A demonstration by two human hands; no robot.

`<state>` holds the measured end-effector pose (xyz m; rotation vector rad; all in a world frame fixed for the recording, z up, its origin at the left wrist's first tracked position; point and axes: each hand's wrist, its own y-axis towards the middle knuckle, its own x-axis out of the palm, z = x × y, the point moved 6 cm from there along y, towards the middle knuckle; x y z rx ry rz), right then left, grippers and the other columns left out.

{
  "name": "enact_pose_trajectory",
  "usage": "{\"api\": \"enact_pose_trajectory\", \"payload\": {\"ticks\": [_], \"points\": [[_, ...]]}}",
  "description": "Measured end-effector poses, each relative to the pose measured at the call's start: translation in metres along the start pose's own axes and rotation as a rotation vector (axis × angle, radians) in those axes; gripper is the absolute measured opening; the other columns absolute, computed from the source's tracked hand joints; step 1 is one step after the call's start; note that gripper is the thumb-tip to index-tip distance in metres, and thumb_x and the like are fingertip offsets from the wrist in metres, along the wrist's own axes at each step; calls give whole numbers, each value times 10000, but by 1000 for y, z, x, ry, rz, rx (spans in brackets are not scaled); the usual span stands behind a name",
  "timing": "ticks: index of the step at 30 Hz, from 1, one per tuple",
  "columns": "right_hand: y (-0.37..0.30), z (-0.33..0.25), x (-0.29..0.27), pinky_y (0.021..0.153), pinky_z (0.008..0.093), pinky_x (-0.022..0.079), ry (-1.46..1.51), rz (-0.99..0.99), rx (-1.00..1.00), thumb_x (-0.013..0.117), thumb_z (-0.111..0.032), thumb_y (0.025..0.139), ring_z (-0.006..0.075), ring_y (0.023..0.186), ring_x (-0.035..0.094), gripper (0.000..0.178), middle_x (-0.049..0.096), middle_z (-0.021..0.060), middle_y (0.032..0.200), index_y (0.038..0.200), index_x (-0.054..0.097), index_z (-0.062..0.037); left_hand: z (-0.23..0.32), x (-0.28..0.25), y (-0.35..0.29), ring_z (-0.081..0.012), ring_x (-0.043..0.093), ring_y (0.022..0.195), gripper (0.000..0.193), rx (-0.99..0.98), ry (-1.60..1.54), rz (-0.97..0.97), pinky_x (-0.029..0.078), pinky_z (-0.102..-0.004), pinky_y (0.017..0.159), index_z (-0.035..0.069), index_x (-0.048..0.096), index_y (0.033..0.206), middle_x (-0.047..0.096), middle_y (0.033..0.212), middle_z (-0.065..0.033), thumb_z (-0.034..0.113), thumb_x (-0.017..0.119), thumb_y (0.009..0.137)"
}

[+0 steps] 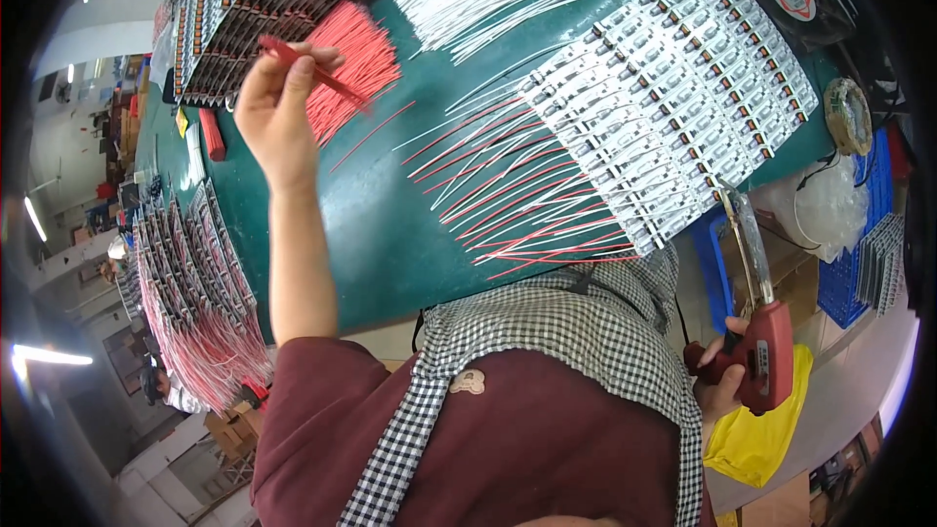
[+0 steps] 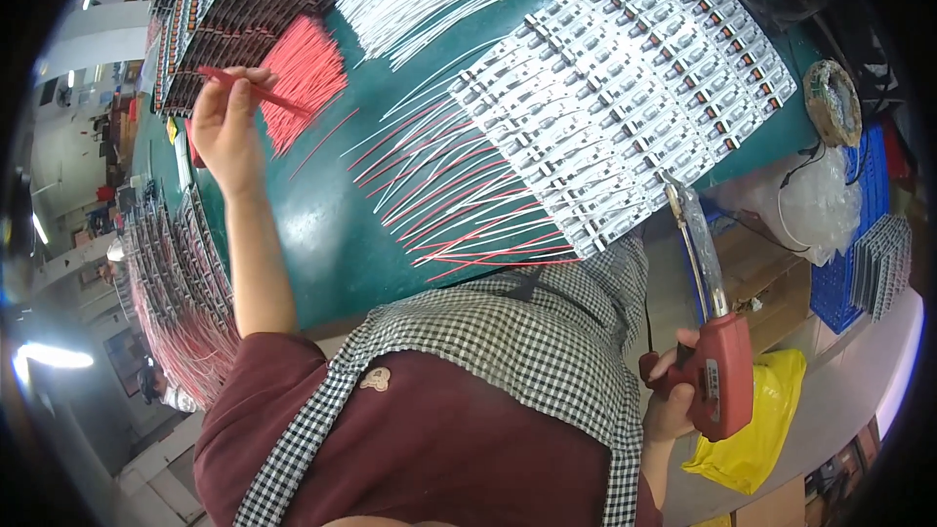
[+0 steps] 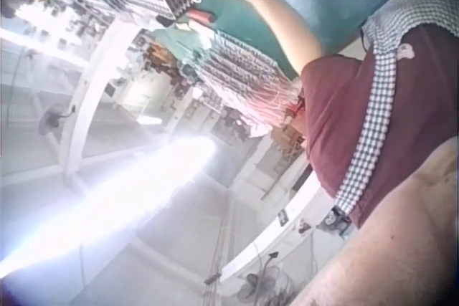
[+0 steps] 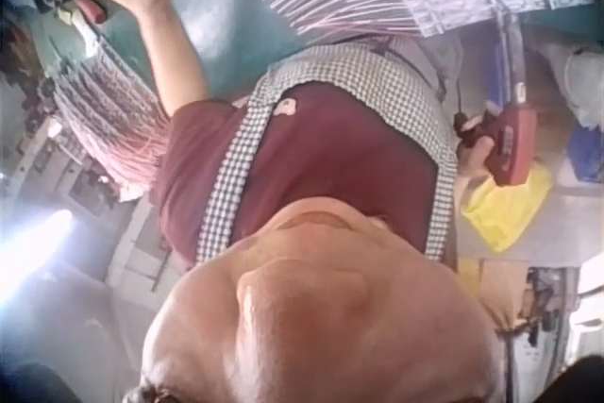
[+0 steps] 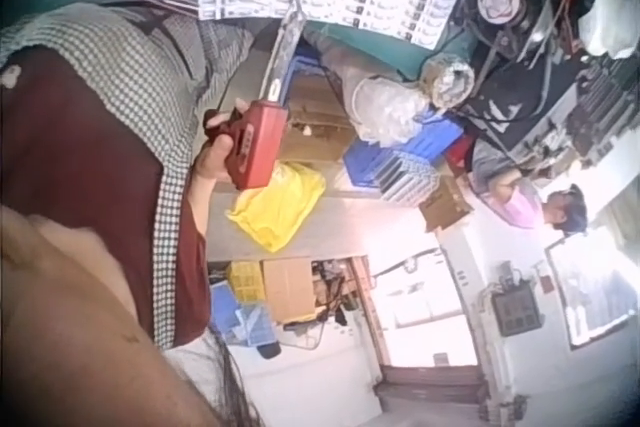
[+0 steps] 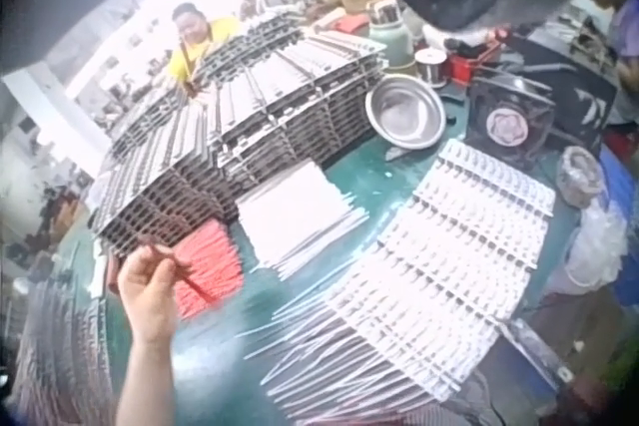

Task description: The person solders wires onto circuit boards using a soldering gun, attaching white wires, then red wires, and then additional white wires to the boards.

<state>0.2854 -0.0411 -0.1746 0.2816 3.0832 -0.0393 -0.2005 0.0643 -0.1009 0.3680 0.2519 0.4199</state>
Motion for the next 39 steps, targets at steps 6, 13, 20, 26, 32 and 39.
{"api": "enact_pose_trajectory", "payload": {"ticks": [6,13,20,26,32,39], "points": [[-4,-6,2,518,226,400,-15,-10,-18,581,-496,823,127,592,510,676,533,145,1103,1199,386,31,-20,16,-43,-247,639,820,128,15,-6,211,528,-348,789,-70,565,979,642,897,-167,8,524,887],[16,-11,-3,580,232,436,-29,-18,50,628,-44,790,105,647,501,441,559,107,1048,1193,456,3,30,113,-36,-181,645,722,125,-499,-254,-584,527,-279,678,-93,611,937,661,829,-155,-20,569,845],[58,-43,56,700,238,453,-340,-248,-386,635,-65,806,136,772,581,542,592,105,1072,1285,396,21,48,212,-110,-233,661,683,125,-1035,-555,-1290,560,-307,626,-105,619,903,656,777,-187,-27,594,809],[51,-66,79,706,290,521,-312,-483,-776,668,-82,722,245,861,652,476,637,180,1019,1154,534,68,46,217,-123,-237,662,686,137,-1096,-587,-1337,563,-319,633,-106,617,909,656,772,-184,-9,600,814],[55,-58,82,625,291,519,-321,-468,-786,681,-99,693,243,760,654,485,647,150,961,1145,556,26,44,219,-121,-199,660,731,118,-1098,-626,-1357,547,-282,679,-84,610,914,660,805,-149,8,571,852],[53,-62,90,651,308,524,-336,-480,-734,651,-150,724,270,798,651,442,642,178,972,1111,570,50,42,216,-118,-193,657,723,132,-1126,-617,-1335,546,-280,680,-87,619,920,662,807,-146,17,584,847]]}}
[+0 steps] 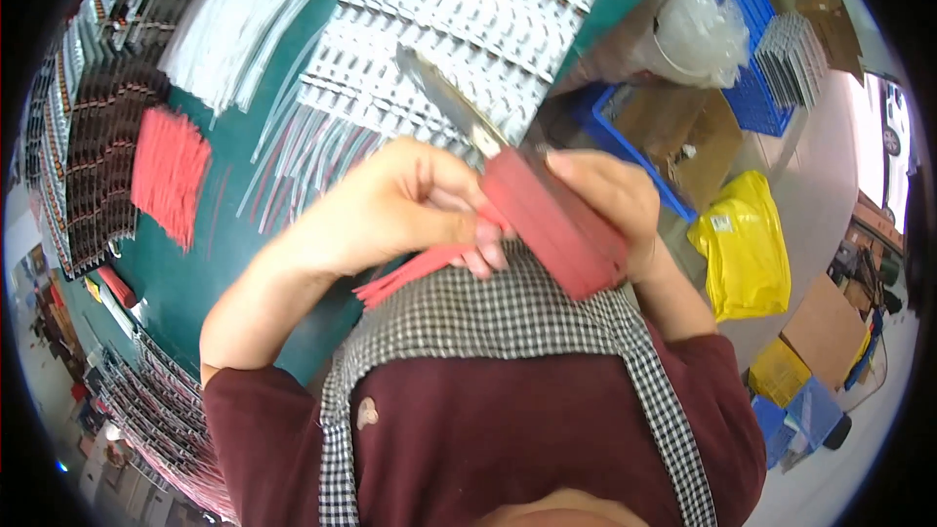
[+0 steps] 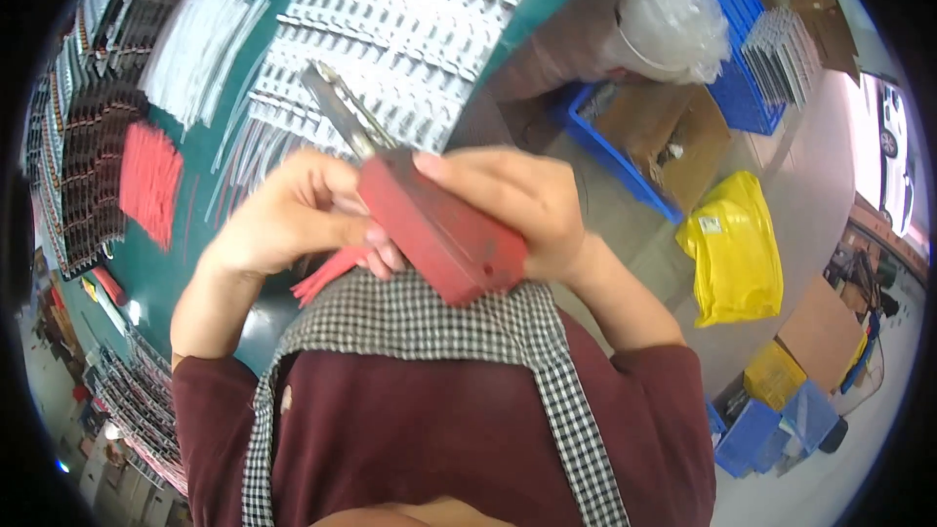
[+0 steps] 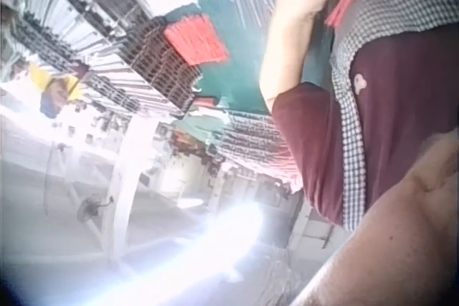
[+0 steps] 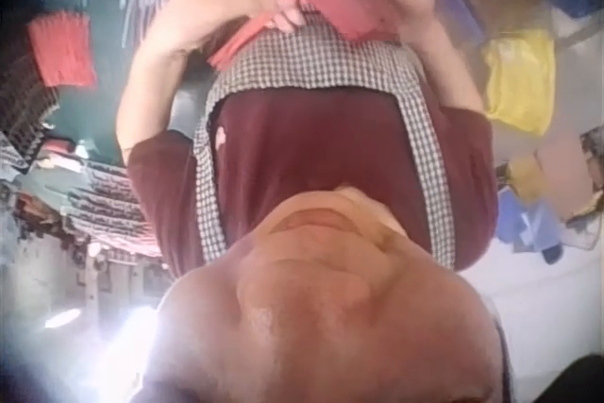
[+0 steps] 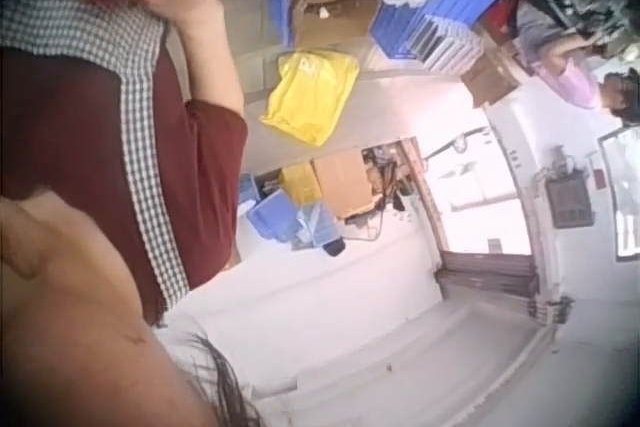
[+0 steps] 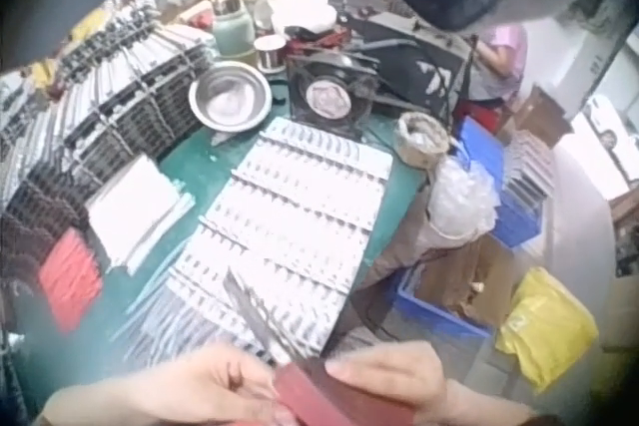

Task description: The person solders wires onto circuit boards using a soldering gun, attaching white wires, then red wires, and then additional white wires to the boards.

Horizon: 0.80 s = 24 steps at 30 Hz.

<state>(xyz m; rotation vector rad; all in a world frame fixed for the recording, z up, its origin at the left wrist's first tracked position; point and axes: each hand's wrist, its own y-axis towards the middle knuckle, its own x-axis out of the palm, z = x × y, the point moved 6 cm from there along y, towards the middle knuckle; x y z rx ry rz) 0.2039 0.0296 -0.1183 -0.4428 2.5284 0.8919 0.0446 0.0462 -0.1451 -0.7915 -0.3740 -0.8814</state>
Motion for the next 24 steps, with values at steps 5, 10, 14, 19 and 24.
{"api": "enact_pose_trajectory", "payload": {"ticks": [5,10,14,19,24], "points": [[-69,20,-15,711,305,515,-83,202,667,733,-152,684,250,840,649,464,625,175,1047,1090,594,24,24,-28,-24,-204,660,691,94,60,64,224,553,-279,608,-88,632,879,661,796,-179,-47,606,798],[-36,19,-10,732,302,497,77,-113,768,753,-150,692,211,885,623,547,560,206,1156,1168,537,11,56,-90,-63,-145,627,705,116,301,491,748,493,-238,638,-50,639,911,655,786,-100,-23,589,810],[-5,33,3,657,276,463,668,168,758,704,-115,751,168,789,566,613,534,186,1190,1279,418,9,88,-101,-54,-236,608,699,123,513,1285,949,467,-307,607,17,643,887,610,778,-92,3,590,777],[28,47,13,629,247,437,763,134,729,667,-69,767,137,753,526,595,543,164,1151,1292,397,8,77,-106,-26,-273,570,682,153,531,1592,897,470,-362,591,31,621,858,532,738,-92,29,580,711],[19,55,12,779,328,441,457,-46,950,698,-101,744,201,892,545,523,545,162,1171,1218,500,-1,72,-99,-18,-195,516,596,62,526,1709,877,444,-312,489,17,530,728,438,706,-73,45,585,728]]}}
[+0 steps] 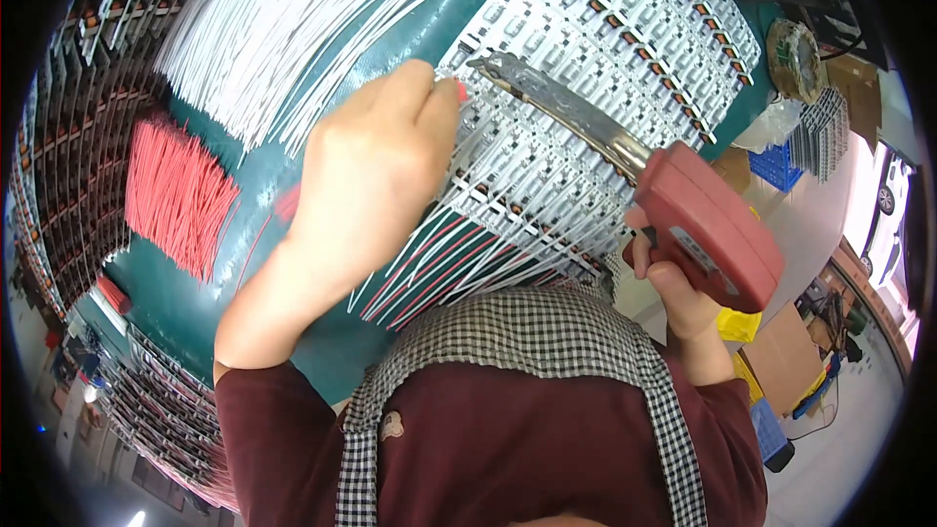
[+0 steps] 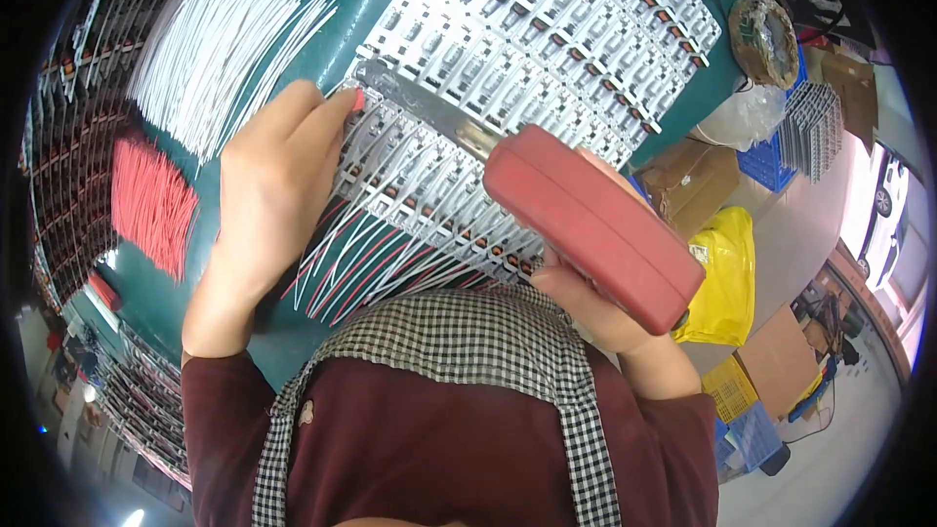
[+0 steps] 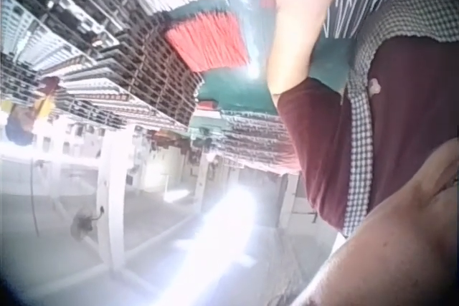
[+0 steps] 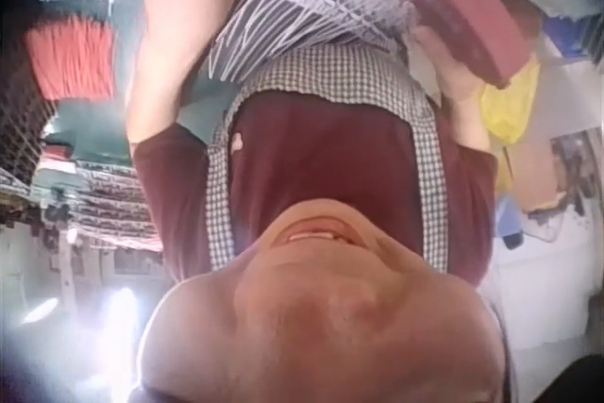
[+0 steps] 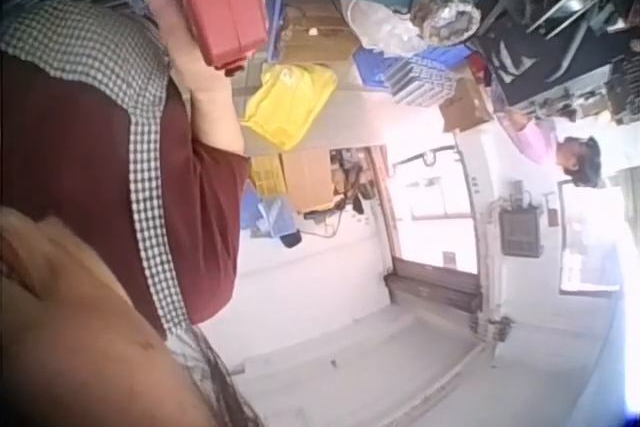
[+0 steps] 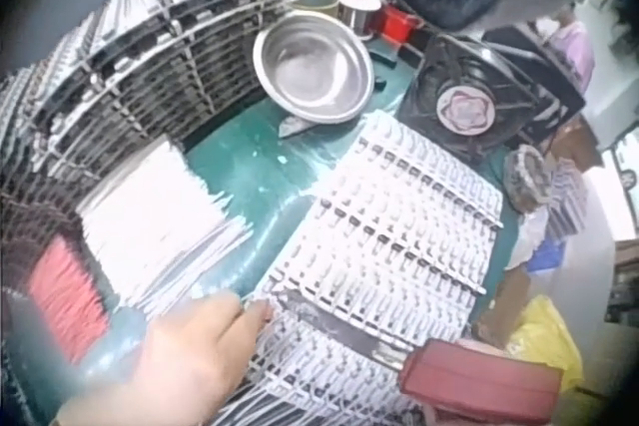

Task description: The person solders wires onto circuit boards using a soldering gun, attaching white wires, then red wires, and then additional white wires to the boards.

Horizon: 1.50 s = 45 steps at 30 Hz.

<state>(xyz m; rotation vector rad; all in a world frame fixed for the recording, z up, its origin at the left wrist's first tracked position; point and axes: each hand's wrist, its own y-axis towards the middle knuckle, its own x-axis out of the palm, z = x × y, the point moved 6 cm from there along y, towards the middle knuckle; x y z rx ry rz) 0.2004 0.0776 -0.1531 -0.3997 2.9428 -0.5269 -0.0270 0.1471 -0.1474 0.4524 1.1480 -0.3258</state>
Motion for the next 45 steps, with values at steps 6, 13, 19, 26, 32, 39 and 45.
{"api": "enact_pose_trajectory", "payload": {"ticks": [6,13,19,26,32,39,45], "points": [[0,3,1,999,432,323,-203,48,18,715,-194,749,301,1109,493,468,554,135,1163,1156,568,-16,5,1,0,-143,462,557,167,62,103,23,420,-264,434,48,442,636,397,679,-49,50,583,726],[5,5,5,958,391,370,-174,-3,64,714,-185,755,232,967,565,542,573,103,1091,1216,509,12,5,2,-1,-138,454,560,136,52,112,5,415,-255,434,47,439,638,397,683,-49,36,568,678],[8,2,9,707,237,456,-20,13,14,704,-53,738,86,743,545,671,577,68,1019,1315,375,48,4,2,-1,-139,453,565,118,66,116,29,415,-254,437,45,439,640,394,683,-49,30,557,645],[9,0,11,697,225,455,35,8,8,702,-25,731,79,751,538,698,574,54,989,1326,347,59,6,2,-2,-137,452,567,112,65,122,27,414,-253,437,49,438,636,392,681,-49,32,548,631],[5,5,3,786,296,477,-207,25,35,723,-122,732,209,909,602,532,580,145,1112,1207,519,6,6,3,-2,-136,450,566,125,68,128,23,412,-250,436,50,437,629,389,679,-49,29,558,648],[6,-22,16,905,377,449,-662,20,-308,726,-188,734,323,1075,549,431,551,202,1165,1104,594,-11,6,3,-1,-132,452,568,146,62,145,20,408,-246,434,53,446,634,388,677,-45,33,568,710],[-5,-6,6,692,276,449,-371,-3,-41,724,-220,747,187,807,550,619,560,185,1142,1254,429,-19,8,4,-2,-133,459,578,124,50,170,35,411,-249,440,44,473,673,393,685,-41,45,575,744]]}}
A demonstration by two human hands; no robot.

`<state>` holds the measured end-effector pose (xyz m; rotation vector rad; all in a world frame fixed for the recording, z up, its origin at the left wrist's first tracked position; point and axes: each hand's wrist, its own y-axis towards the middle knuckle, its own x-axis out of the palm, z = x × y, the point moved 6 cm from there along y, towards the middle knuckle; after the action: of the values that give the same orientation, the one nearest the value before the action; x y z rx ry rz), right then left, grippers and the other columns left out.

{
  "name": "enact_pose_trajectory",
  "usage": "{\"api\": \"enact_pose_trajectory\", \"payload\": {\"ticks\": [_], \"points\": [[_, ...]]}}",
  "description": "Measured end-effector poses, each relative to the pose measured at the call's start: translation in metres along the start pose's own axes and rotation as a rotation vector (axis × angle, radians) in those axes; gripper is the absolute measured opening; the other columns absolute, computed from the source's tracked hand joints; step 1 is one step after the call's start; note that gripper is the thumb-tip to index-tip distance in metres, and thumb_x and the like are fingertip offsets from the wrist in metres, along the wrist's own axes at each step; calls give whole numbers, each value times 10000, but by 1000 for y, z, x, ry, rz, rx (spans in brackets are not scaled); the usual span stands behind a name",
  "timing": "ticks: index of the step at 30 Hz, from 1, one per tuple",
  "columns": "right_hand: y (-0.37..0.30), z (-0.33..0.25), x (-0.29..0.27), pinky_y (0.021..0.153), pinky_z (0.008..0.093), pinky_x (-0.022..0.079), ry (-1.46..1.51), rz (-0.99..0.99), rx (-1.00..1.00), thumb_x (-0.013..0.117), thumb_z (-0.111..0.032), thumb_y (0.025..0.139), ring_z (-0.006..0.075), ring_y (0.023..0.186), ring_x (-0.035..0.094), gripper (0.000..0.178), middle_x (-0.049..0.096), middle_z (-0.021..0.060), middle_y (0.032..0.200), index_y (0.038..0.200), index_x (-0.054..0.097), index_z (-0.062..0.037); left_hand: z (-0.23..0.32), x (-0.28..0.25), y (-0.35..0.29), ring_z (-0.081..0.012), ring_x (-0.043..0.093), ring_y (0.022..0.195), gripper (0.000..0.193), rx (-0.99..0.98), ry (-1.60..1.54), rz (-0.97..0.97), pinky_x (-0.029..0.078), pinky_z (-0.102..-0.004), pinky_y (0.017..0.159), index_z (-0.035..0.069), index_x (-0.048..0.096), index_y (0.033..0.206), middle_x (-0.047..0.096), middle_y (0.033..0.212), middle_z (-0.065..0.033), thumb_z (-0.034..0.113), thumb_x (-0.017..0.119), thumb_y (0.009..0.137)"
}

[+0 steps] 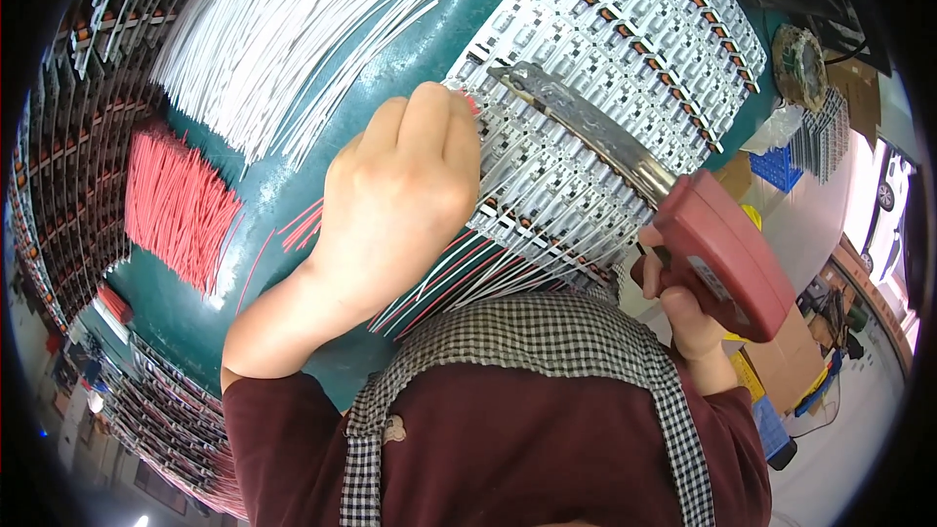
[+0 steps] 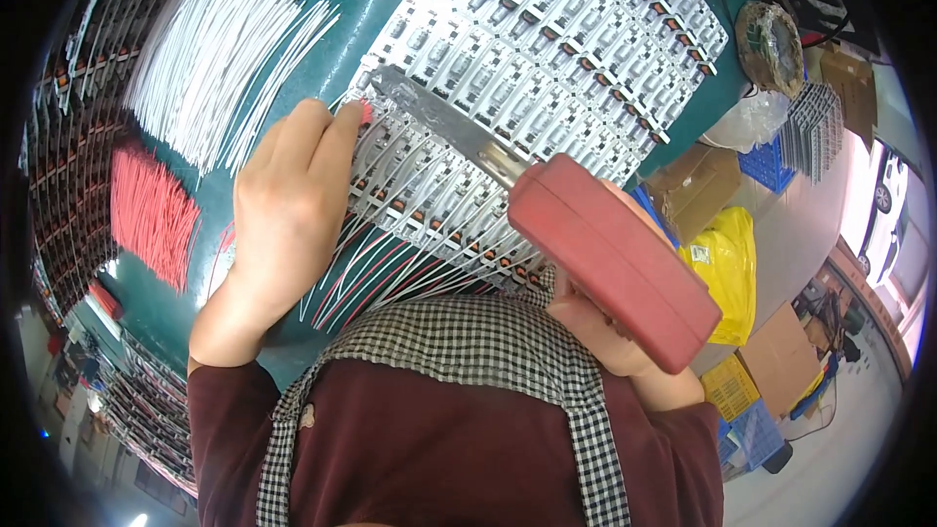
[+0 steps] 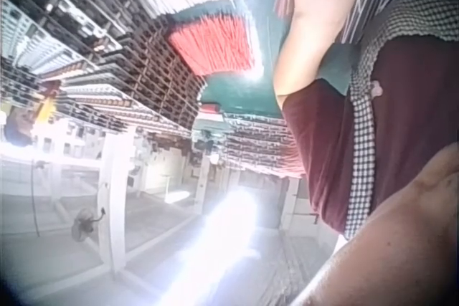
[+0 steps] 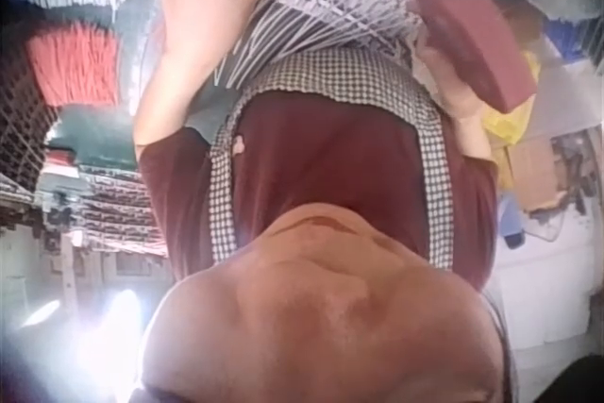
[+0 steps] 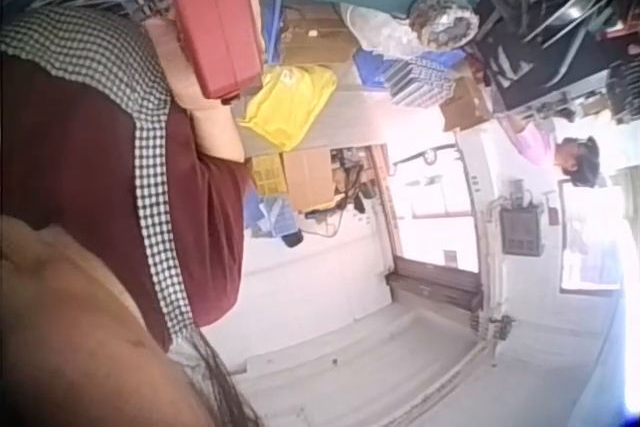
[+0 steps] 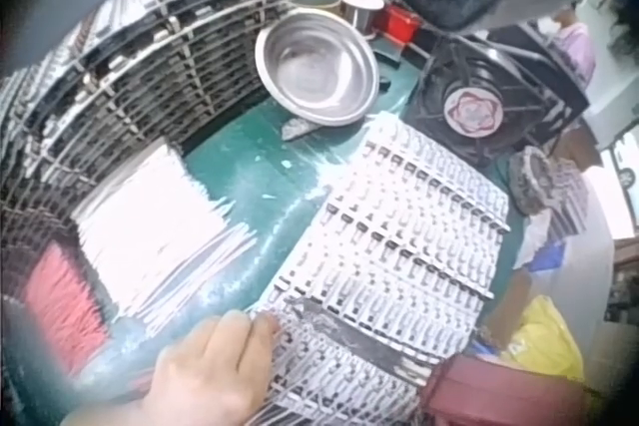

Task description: The person solders wires onto circuit boards using a soldering gun, attaching white wires, then red wires, and then additional white wires to the boards.

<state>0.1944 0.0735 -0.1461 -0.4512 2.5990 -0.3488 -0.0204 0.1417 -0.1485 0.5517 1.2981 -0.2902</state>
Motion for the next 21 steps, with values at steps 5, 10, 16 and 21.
{"api": "enact_pose_trajectory", "payload": {"ticks": [5,10,16,21], "points": [[-7,14,5,548,228,417,417,36,99,719,-247,763,128,654,511,732,560,214,1135,1331,314,-23,-2,2,-2,-141,470,599,72,-37,-29,35,412,-255,447,24,511,729,398,697,-39,46,579,737],[-10,19,5,535,227,419,452,99,45,718,-234,760,136,655,525,733,567,208,1112,1331,315,-12,2,-5,1,-146,460,618,73,10,-42,77,409,-254,472,16,532,741,404,691,-41,40,591,705],[-10,18,-1,868,356,460,23,61,26,708,-257,765,296,1025,577,436,552,187,1174,1106,598,-8,9,2,0,-163,456,630,86,56,-83,54,415,-266,492,-3,536,744,405,687,-53,30,588,684],[-12,18,1,880,349,462,-16,79,16,717,-249,747,313,1091,554,417,530,214,1214,1085,615,-27,11,2,1,-168,458,634,92,48,-75,48,421,-266,501,-7,525,732,407,691,-60,23,574,660]]}}
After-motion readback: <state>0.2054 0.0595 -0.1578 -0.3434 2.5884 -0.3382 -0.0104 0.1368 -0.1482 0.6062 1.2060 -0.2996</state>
